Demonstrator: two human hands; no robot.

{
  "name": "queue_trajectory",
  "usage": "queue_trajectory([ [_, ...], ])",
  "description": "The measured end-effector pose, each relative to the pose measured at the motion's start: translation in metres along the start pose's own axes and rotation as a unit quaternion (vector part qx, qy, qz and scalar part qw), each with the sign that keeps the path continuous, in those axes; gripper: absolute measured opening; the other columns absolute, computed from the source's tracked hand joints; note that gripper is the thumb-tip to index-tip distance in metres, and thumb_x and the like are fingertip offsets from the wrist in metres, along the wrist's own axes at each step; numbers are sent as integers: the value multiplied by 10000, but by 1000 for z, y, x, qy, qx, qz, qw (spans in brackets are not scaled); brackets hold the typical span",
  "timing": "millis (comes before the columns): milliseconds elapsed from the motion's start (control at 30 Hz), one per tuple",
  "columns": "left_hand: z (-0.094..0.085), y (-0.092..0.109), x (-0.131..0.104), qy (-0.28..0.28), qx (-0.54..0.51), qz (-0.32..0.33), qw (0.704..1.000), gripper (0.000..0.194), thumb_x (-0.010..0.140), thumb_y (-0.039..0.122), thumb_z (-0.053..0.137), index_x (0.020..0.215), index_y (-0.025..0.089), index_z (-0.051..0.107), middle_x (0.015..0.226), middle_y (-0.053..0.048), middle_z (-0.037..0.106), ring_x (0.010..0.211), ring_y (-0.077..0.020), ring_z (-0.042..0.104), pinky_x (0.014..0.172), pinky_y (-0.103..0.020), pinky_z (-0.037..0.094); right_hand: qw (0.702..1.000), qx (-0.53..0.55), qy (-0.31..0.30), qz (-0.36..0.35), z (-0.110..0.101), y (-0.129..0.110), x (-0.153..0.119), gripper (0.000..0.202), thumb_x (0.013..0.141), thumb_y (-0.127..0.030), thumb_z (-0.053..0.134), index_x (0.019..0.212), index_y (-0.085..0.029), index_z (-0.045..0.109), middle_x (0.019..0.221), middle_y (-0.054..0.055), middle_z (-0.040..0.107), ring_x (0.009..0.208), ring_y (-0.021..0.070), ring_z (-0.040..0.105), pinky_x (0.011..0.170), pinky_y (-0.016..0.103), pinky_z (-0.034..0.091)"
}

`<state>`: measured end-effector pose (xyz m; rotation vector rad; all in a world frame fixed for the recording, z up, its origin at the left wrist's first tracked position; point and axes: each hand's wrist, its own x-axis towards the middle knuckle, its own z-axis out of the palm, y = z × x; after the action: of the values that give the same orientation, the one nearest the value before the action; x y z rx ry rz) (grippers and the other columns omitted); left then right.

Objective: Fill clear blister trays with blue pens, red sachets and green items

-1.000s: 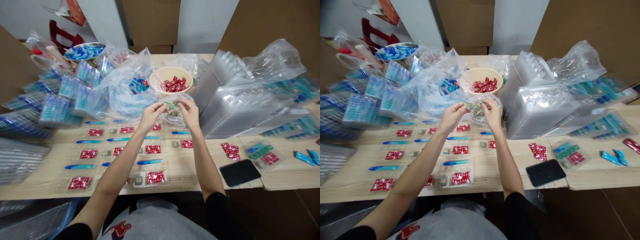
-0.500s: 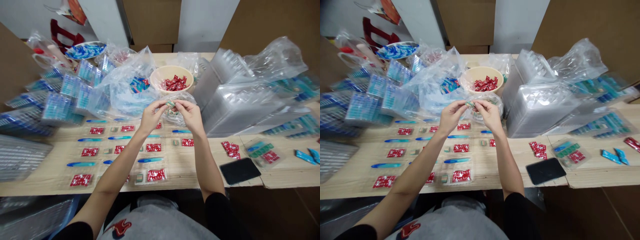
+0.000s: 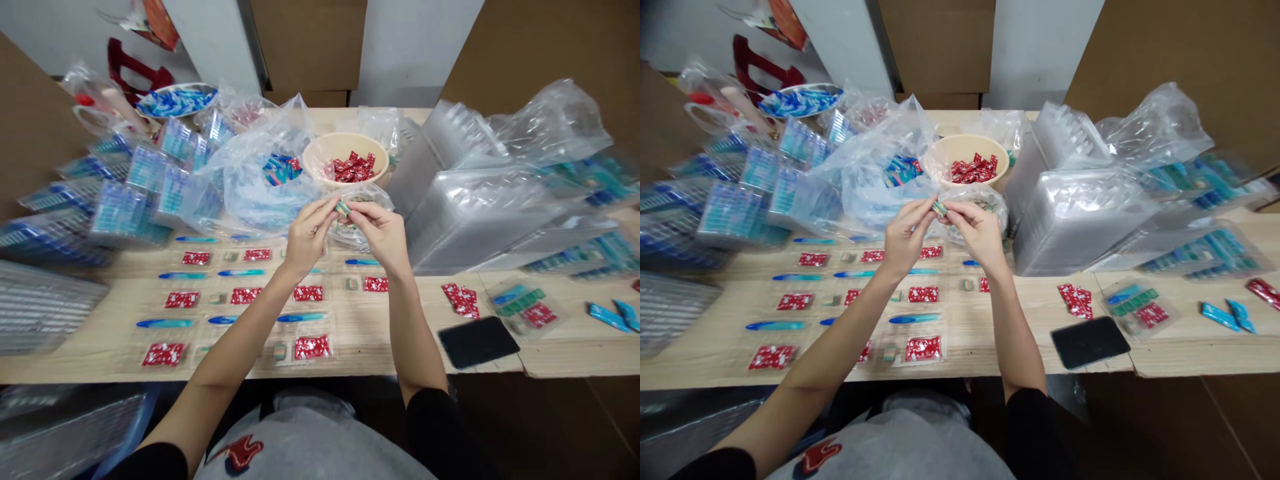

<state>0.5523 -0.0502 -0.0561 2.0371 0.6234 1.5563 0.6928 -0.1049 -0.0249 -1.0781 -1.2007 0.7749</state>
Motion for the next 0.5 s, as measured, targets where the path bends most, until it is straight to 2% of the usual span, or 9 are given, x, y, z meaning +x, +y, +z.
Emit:
queue_trajectory([
  [133, -2, 1, -6, 20, 2, 1, 1000, 286, 931, 266, 539, 1192, 247, 655, 1109, -66, 691, 1034, -162, 639, 930, -332, 521, 1000, 5, -6, 6, 8, 2, -7, 311, 700, -432, 776, 934, -237, 714, 931, 2, 733, 831, 159, 692, 857, 361, 585],
  [267, -8, 7, -16, 39, 2, 2, 999, 298, 925, 247, 551, 1208, 264, 643, 1087, -57, 689, 1005, -148, 641, 893, -312, 535, 1000, 0, 0, 2, 18, 1, -15, 259, 719, -405, 764, 904, -240, 691, 915, 4, 728, 845, 155, 686, 847, 346, 584],
  [400, -25, 20, -27, 53, 15, 4, 998, 335, 927, 249, 548, 1255, 280, 610, 1120, -59, 680, 1021, -148, 636, 892, -301, 534, 999, 43, -13, 6, 31, -10, -27, 249, 682, -384, 800, 868, -253, 698, 900, -5, 725, 856, 154, 686, 844, 328, 585],
  [500, -44, 36, -34, 65, 46, 33, 996, 363, 927, 207, 546, 1279, 285, 590, 1117, -56, 687, 1016, -142, 637, 888, -292, 531, 997, 71, -24, 12, 44, -18, -40, 248, 696, -394, 794, 896, -271, 713, 934, -9, 725, 866, 153, 686, 833, 326, 589],
])
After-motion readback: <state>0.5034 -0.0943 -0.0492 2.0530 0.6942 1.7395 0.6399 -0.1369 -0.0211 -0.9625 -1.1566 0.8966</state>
